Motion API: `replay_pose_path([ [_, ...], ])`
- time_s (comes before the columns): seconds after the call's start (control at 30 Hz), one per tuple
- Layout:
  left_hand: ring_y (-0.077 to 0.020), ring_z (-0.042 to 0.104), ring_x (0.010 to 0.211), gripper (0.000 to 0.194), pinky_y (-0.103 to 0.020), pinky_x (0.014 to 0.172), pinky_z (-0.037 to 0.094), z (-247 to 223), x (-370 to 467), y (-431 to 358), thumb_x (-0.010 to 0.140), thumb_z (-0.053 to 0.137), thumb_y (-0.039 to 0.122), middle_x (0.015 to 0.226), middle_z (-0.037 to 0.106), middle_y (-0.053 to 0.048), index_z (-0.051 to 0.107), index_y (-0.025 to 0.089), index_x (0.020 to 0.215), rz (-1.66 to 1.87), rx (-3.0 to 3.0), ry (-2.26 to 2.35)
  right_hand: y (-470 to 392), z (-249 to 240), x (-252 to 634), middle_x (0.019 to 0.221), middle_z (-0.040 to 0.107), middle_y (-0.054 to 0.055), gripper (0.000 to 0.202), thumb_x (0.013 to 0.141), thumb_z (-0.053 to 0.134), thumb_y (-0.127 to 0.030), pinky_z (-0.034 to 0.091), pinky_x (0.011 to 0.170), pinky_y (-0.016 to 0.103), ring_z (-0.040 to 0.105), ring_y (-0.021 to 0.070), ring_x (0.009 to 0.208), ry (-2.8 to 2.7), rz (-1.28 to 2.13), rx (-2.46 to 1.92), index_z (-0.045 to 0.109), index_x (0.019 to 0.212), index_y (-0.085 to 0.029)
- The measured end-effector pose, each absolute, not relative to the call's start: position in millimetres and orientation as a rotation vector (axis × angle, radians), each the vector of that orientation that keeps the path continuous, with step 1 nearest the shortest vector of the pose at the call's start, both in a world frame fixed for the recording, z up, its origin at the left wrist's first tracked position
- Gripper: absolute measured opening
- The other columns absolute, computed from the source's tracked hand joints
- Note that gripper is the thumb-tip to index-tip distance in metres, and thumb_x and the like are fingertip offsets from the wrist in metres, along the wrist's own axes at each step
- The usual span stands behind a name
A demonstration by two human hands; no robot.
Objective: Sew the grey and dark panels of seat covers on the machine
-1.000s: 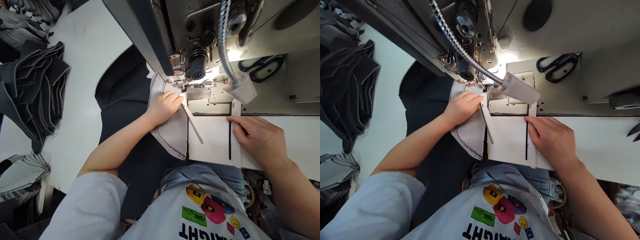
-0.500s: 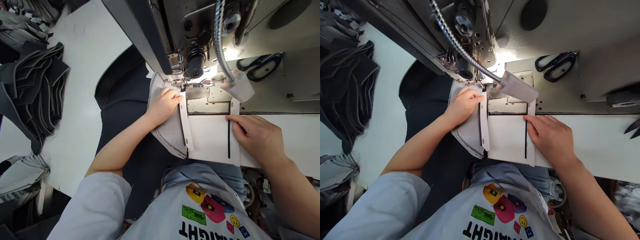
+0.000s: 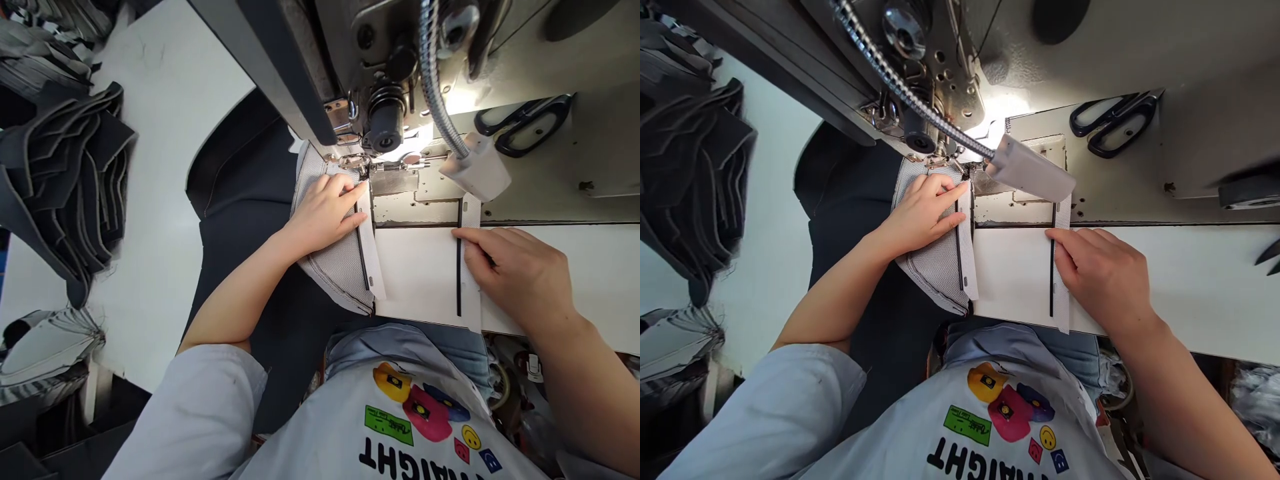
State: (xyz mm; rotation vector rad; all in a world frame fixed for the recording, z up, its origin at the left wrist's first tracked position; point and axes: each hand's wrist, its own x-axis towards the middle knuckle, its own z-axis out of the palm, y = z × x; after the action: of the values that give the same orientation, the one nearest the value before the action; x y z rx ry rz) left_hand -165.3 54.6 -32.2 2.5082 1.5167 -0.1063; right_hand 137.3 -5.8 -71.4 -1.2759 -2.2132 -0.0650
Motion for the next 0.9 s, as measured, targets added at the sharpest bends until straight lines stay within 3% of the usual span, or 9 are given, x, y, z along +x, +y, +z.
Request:
replay_pose_path([
  [0.2,-0.0303,0.049,0.116,0.052,-0.050,0.107,0.040,-27,-167,57,0.098,0.048,0.038,0.126,0.052,-0.014,0.050,0.019,0.147,-0.138,2.481,1.466,-5,-73,136,0.072,0.073,0.001,0.025,0.091,0.055,-0.009,0.045,0.057,0.028,0.069,0.0183,0.069,-2.213,-0.063,-1.293,0.079,0.096,-0.015],
  [0.33,-0.0329,0.046,0.122,0.063,-0.052,0.111,0.037,-25,-170,57,0.094,0.054,0.046,0.130,0.050,-0.014,0.043,0.021,0.151,-0.144,2.436,1.417,-9,-72,136,0.077,0.076,0.002,0.026,0.092,0.053,-0.011,0.047,0.062,0.028,0.072,0.0191,0.074,-2.185,0.019,-1.325,0.079,0.096,-0.015],
  [0.43,-0.0357,0.044,0.127,0.071,-0.053,0.113,0.035,-25,-172,59,0.091,0.058,0.051,0.133,0.049,-0.013,0.039,0.023,0.154,-0.144,2.399,1.397,-10,-59,134,0.088,0.078,0.003,0.025,0.093,0.055,-0.019,0.050,0.066,0.027,0.073,0.0183,0.078,-2.072,0.413,-1.430,0.078,0.100,-0.018],
  [0.57,-0.0383,0.043,0.132,0.072,-0.052,0.114,0.033,-25,-171,60,0.089,0.061,0.052,0.136,0.049,-0.013,0.041,0.023,0.152,-0.130,2.355,1.397,-1,-36,111,0.068,0.070,-0.001,0.020,0.086,0.061,-0.034,0.045,0.050,0.025,0.058,0.0117,0.051,-1.732,1.296,-1.446,0.074,0.095,-0.022],
  [0.63,-0.0380,0.043,0.132,0.073,-0.051,0.115,0.034,-25,-170,59,0.087,0.064,0.052,0.139,0.049,-0.013,0.043,0.022,0.151,-0.099,2.340,1.411,8,-32,90,0.061,0.061,-0.004,0.015,0.081,0.064,-0.034,0.043,0.048,0.024,0.053,0.0103,0.048,-1.566,1.554,-1.346,0.066,0.089,-0.022],
  [0.77,-0.0357,0.044,0.133,0.076,-0.050,0.115,0.035,-26,-170,58,0.084,0.069,0.052,0.143,0.050,-0.013,0.043,0.019,0.147,0.006,2.309,1.464,27,-39,49,0.057,0.050,-0.009,0.023,0.077,0.068,-0.027,0.042,0.046,0.022,0.048,0.0085,0.047,-1.445,1.748,-1.181,0.045,0.079,-0.025],
  [0.9,-0.0323,0.049,0.126,0.070,-0.045,0.109,0.041,-27,-172,58,0.079,0.077,0.050,0.135,0.057,-0.011,0.049,0.017,0.135,0.098,2.257,1.493,38,-47,33,0.058,0.050,-0.009,0.022,0.078,0.066,-0.023,0.046,0.046,0.022,0.050,0.0086,0.047,-1.417,1.709,-1.266,0.044,0.078,-0.024],
])
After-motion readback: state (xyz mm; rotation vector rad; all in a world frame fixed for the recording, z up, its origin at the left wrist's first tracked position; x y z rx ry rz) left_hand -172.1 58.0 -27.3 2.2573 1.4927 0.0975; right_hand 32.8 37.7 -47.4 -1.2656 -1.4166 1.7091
